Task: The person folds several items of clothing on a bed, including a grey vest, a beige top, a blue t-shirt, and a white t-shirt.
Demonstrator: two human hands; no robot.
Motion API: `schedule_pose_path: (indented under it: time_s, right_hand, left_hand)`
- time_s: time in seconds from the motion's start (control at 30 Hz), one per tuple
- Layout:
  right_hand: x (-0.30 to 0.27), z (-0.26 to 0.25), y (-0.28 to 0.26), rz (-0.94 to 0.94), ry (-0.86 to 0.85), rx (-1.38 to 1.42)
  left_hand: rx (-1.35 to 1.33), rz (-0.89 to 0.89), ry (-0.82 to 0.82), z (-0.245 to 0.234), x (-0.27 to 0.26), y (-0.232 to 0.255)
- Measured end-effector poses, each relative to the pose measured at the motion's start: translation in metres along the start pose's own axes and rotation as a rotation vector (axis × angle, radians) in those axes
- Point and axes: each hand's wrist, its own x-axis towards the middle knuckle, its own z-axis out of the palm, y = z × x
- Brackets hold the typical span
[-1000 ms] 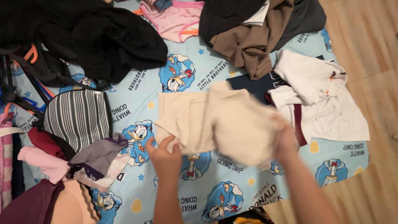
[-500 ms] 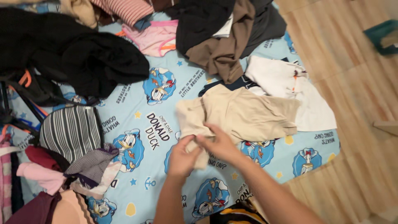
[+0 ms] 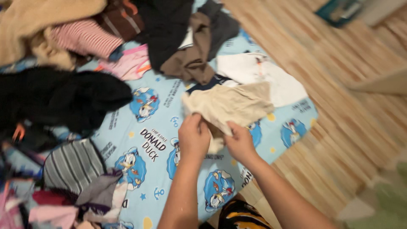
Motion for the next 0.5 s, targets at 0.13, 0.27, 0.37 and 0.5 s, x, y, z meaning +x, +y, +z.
schedule_pose_path:
  time_s: [0.13, 0.27, 0.37, 0.5]
  right_hand:
    - [-0.013, -0.032, -0.021, -0.061, 0.353, 0.234]
    - [-0.041, -0.084, -0.066, -0.052, 0.655, 0.285]
    - [-0.08, -0.121, -0.105, -0.17, 0.868, -0.035]
    - [-0.148, -0.137, -0.151, -0.714, 1.136, -0.929]
  left_hand:
    - [-0.259, 0.049, -0.119, 0.012, 0.018, 0.045]
    - [-0.359, 0.18, -0.328, 0.025, 0.008, 0.099]
    - [-0.272, 0.536, -0.389, 0.036, 0.001, 0.151]
    - [-0.188, 0.668, -0.625, 0.041, -0.027, 0.241]
